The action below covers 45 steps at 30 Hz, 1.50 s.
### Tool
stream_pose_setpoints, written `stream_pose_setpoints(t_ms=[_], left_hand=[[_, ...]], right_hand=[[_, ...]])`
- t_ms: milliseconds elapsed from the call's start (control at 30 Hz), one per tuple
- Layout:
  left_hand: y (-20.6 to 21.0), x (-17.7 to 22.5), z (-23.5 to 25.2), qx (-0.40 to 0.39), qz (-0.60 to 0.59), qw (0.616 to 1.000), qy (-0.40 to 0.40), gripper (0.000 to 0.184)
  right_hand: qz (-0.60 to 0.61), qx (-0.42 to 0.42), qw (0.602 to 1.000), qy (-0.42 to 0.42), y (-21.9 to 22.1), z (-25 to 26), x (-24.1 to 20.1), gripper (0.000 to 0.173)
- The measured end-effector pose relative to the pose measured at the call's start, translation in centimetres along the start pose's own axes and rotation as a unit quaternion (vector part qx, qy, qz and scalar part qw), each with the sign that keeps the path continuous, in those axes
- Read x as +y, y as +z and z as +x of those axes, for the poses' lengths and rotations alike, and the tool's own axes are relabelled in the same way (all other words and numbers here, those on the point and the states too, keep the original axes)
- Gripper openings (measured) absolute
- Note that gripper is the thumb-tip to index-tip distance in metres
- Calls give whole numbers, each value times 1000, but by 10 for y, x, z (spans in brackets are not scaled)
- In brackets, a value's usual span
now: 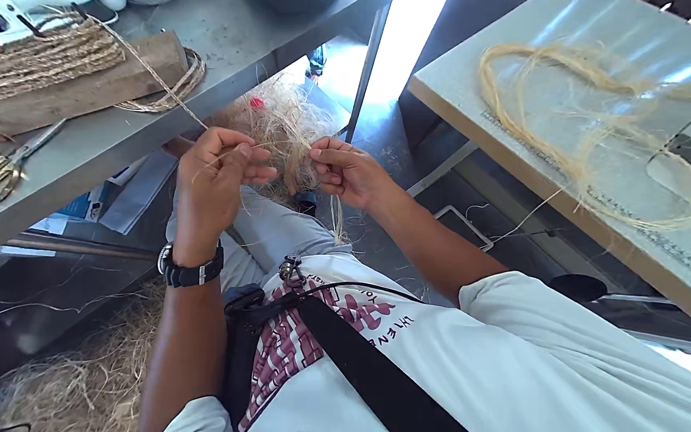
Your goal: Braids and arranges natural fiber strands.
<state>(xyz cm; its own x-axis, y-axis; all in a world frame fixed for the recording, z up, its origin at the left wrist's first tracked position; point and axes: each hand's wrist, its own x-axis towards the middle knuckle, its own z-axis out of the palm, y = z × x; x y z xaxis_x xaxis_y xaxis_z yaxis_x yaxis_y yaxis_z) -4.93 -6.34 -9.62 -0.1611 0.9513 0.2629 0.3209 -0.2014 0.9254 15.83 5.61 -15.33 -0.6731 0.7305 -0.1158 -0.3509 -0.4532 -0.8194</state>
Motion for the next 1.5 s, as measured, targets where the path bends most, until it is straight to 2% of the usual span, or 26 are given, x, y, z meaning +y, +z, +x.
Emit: stream_pose_setpoints(t_ms=[100, 233, 300, 500, 667, 800, 1100, 1267, 1400, 1500], left_hand=[[-8, -4, -9, 1, 61, 998, -1, 16], [-14, -3, -14, -23, 178, 982, -50, 23], [-17, 1, -14, -31, 197, 978, -64, 25], [-31, 9, -9, -48, 51, 996, -57, 21], [-23, 20, 5, -34, 74, 996, -23, 18], [-21, 22, 7, -29, 84, 996, -29, 18], [-26, 19, 0, -23, 63, 997, -33, 20], [-25, 21, 1, -11, 69, 997, -29, 19], [-25, 23, -2, -45, 48, 998, 4, 18], [-26, 24, -2, -133, 27, 989, 51, 15]], right_hand=[[-5, 6, 1000, -13, -3, 1, -2, 9], [-45, 0, 999, -5, -7, 1, -5, 7], [-62, -12, 998, -2, -9, 4, -6, 7], [-81, -38, 996, 3, -9, 8, -7, 7], [-73, -53, 996, 10, -11, 10, -10, 7], [-51, -56, 997, 9, -14, 11, -9, 7], [-66, -3, 997, 30, -10, 9, -9, 36], [-78, -27, 997, 15, -8, 7, -9, 32], [-63, -19, 998, 18, -7, 8, -8, 26], [-8, -21, 999, 35, -11, 12, -7, 22]])
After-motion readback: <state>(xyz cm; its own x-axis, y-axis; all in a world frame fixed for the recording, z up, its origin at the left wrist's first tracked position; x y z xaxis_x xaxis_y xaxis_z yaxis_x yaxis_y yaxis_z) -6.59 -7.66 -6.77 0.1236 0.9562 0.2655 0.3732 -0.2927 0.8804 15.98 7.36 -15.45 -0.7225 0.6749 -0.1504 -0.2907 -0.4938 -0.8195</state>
